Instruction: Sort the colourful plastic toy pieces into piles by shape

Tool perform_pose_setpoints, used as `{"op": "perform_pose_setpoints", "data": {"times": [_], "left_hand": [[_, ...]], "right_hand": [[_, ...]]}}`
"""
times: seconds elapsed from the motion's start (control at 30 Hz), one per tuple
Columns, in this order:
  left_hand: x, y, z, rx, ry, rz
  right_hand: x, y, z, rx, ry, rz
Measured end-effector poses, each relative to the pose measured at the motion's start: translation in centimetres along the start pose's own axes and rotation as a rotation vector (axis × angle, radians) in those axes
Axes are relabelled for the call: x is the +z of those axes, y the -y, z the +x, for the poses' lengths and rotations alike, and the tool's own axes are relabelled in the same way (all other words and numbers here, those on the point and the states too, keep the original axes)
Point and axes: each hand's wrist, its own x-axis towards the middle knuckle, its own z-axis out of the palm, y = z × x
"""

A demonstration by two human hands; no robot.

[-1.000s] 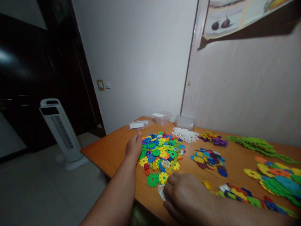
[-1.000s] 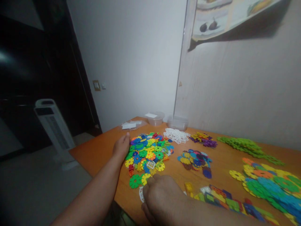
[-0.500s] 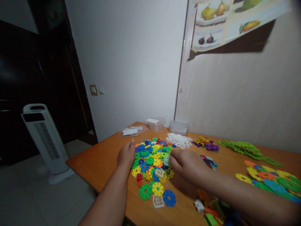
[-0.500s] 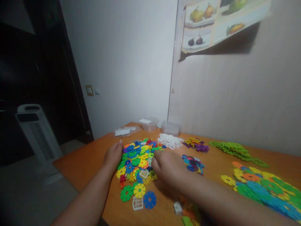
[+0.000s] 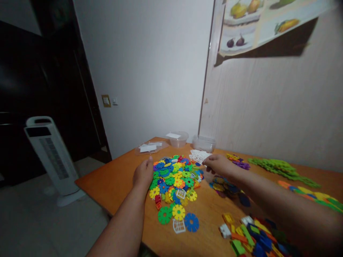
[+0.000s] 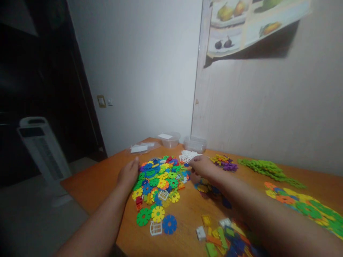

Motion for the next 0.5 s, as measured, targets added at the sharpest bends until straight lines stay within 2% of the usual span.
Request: {"op": "perform_pose_setpoints", "data": {"times": [0.13, 0.23, 0.37, 0.5], "left_hand": [[0.1, 0.0, 0.0, -0.013, 0.004, -0.012], [0.0, -0.1, 0.0, -0.018, 0.008, 0.006], [0.0, -0.1, 0.0, -0.018, 0.006, 0.005], [0.0, -0.2, 0.0, -0.02, 0.004, 0.027]], "right_hand": [[2.2, 1.4, -5.6, -0.191, 0.263, -0.089], [3.6, 2.8, -9.9, -0.425, 0.428, -0.32], [5.5, 3.6, -13.8, -0.672, 0.373, -0.639], [7.8, 2.0, -15.0, -0.908, 0.313, -0.838]]}}
